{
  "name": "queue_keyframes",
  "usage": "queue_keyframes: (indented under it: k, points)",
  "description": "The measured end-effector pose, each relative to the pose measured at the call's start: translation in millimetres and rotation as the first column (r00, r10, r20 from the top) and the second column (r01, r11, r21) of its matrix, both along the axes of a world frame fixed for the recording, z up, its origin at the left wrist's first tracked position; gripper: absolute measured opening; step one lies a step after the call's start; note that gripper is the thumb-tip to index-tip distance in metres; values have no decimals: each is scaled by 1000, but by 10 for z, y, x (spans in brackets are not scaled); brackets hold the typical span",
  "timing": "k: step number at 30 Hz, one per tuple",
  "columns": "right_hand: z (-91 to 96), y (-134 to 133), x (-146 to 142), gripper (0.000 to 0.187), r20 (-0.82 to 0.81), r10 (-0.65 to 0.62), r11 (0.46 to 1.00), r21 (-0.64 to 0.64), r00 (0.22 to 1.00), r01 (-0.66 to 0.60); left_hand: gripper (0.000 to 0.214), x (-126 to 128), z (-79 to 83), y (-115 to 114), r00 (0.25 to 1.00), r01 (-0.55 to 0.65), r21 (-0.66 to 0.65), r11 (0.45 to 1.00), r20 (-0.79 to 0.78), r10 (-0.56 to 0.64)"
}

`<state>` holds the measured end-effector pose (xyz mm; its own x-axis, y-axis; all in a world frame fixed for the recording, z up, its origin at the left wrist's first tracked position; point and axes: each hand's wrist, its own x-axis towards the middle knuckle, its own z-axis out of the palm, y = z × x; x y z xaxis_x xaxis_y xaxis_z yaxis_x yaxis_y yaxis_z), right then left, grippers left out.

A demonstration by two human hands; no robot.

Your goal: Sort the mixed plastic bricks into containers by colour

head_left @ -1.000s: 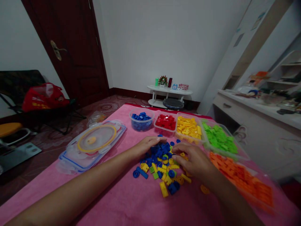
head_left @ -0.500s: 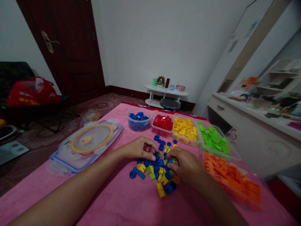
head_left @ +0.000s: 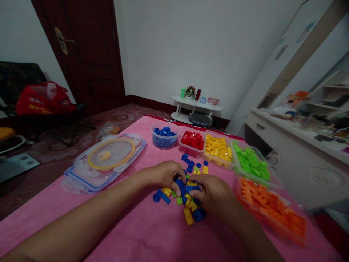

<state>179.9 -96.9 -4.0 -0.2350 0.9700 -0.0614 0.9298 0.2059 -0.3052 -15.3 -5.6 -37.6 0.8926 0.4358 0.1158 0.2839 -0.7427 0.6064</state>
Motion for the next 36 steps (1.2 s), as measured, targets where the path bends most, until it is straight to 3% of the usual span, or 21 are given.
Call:
queue_keyframes:
  k: [3,6,8,10,12,14,16,18,20,22,23,24,25,27,29,30,31,33,36]
  points:
    - [-40,-32,-80,24,24,44,999,-14,999,-44,45,-6,16,-9,1000,1,9,1000,-20,-1]
    - [-33,-29,-74,24,42,-1,1000,5,999,1,40,-8,47,-5,1000,-11,-52,999,2,11]
    - [14,-12,-22,23,30,-35,999,12,999,35,38,6,83,-5,994,-56,-149,987,86,70]
    - [75,11,39,26,-23,-87,995,50,996,88,39,37,128,-20,962,-114,-345,932,197,191]
    - [120,31,71,29,-115,-107,984,131,988,122,40,79,170,-53,899,-115,-614,781,270,345]
    - [135,41,50,32,-226,-78,971,206,971,126,43,123,194,-96,852,-17,-846,533,266,450]
    - [123,37,-16,37,-340,-57,962,231,939,142,49,162,191,-139,857,102,-956,276,225,464]
    - [104,26,-98,42,-441,-54,957,232,896,172,58,198,168,-172,885,179,-980,88,200,420]
    - [95,15,-157,41,-511,-29,948,259,859,185,62,230,140,-195,902,215,-977,-15,192,387]
    - [102,12,-169,37,-540,16,928,322,841,189,59,249,124,-206,908,205,-978,-48,172,382]
    - [110,15,-155,33,-534,29,913,358,845,195,56,250,125,-205,910,172,-985,-27,148,387]
    - [117,20,-129,28,-511,29,902,384,859,198,52,242,130,-202,906,117,-993,30,119,405]
    - [121,28,-94,22,-468,16,901,390,883,191,49,225,141,-195,899,46,-991,126,96,426]
    - [112,43,-17,13,-332,-40,939,310,943,149,42,170,173,-178,895,-104,-903,416,97,435]
    - [78,53,41,11,-147,-92,985,132,985,112,33,98,214,-172,937,-162,-679,716,122,328]
    - [55,54,56,12,-55,-107,993,52,993,109,28,64,235,-178,963,-157,-540,827,102,250]
    - [32,53,61,14,22,-116,993,1,993,116,24,36,256,-191,981,-153,-400,904,52,189]
    - [-7,46,43,20,126,-127,991,-32,984,132,26,8,289,-239,980,-189,-149,971,-93,176]
    - [-40,35,-11,19,180,-133,990,-26,975,139,41,38,300,-325,930,-249,110,962,-251,270]
